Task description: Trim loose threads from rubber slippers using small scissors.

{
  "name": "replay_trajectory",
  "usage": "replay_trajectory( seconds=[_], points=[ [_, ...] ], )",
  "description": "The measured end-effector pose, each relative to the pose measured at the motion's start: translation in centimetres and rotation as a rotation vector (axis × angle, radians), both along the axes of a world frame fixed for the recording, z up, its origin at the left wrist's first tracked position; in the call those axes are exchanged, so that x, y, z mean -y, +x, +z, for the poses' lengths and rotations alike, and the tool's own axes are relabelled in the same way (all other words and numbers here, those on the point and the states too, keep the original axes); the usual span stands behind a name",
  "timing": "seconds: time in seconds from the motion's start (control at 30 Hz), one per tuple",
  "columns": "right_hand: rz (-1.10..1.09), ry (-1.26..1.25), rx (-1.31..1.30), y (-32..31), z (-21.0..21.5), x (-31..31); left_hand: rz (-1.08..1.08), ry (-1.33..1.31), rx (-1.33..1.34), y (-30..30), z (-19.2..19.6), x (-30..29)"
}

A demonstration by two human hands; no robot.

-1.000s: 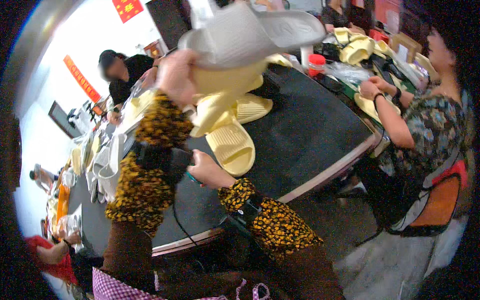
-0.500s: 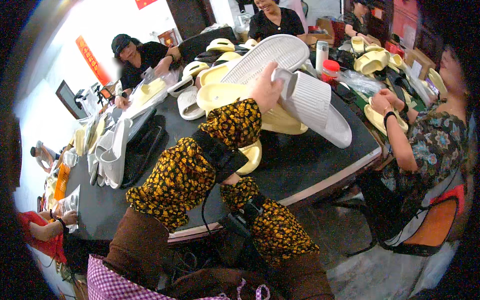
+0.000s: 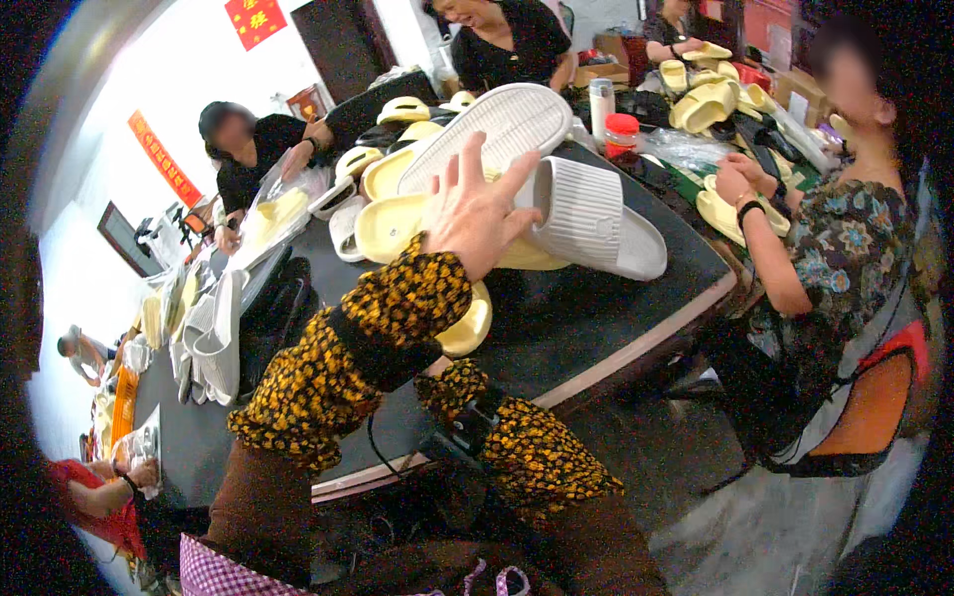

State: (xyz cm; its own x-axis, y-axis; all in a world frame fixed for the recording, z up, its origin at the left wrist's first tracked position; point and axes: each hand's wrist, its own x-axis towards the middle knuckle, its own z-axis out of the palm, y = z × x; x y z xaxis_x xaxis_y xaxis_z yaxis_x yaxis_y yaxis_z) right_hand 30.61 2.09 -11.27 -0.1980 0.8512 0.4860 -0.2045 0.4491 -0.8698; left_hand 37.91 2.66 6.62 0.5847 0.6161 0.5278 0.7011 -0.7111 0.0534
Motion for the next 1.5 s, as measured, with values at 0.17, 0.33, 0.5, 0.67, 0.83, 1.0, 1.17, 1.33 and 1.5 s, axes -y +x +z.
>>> replay_trajectory(
  seconds=[0.17, 0.33, 0.5, 0.67, 0.83, 1.0, 1.17, 1.33, 1.5],
  points=[
    [0.015, -0.039, 0.018, 0.0, 0.1, 0.7, -0.22, -0.084, -0.153, -1.2, -1.7, 0.4],
    [0.046, -0.061, 0.039, 0.0, -0.4, 1.2, -0.288, -0.129, -0.286, -3.2, -1.3, 1.7],
    [0.028, -0.048, 0.103, 1.5, -0.8, 0.6, -0.106, -0.012, -0.469, -1.7, -1.8, 1.4],
    [0.192, -0.054, 0.209, 0.8, 0.3, 0.0, 0.025, -0.058, -0.372, -0.9, -0.8, -3.5],
    [0.401, -0.464, 0.206, 0.1, 2.7, 0.7, 0.071, -0.167, -0.113, -1.6, -2.7, -10.7],
    [0.318, -0.261, -0.184, 0.5, -1.0, -0.5, 0.19, -0.084, -0.014, 0.0, -2.7, -10.5],
    [0.247, -0.159, -0.014, 0.4, -1.0, 0.2, -0.004, -0.135, -0.064, 1.2, -4.7, -9.3],
    [0.167, -0.129, 0.089, 1.4, -1.2, 0.7, -0.025, -0.265, -0.283, 1.1, -2.5, -3.9],
    [0.105, -0.067, 0.191, 1.6, -1.3, -0.2, -0.046, -0.183, -0.221, 0.8, -2.9, -3.9]
  ],
)
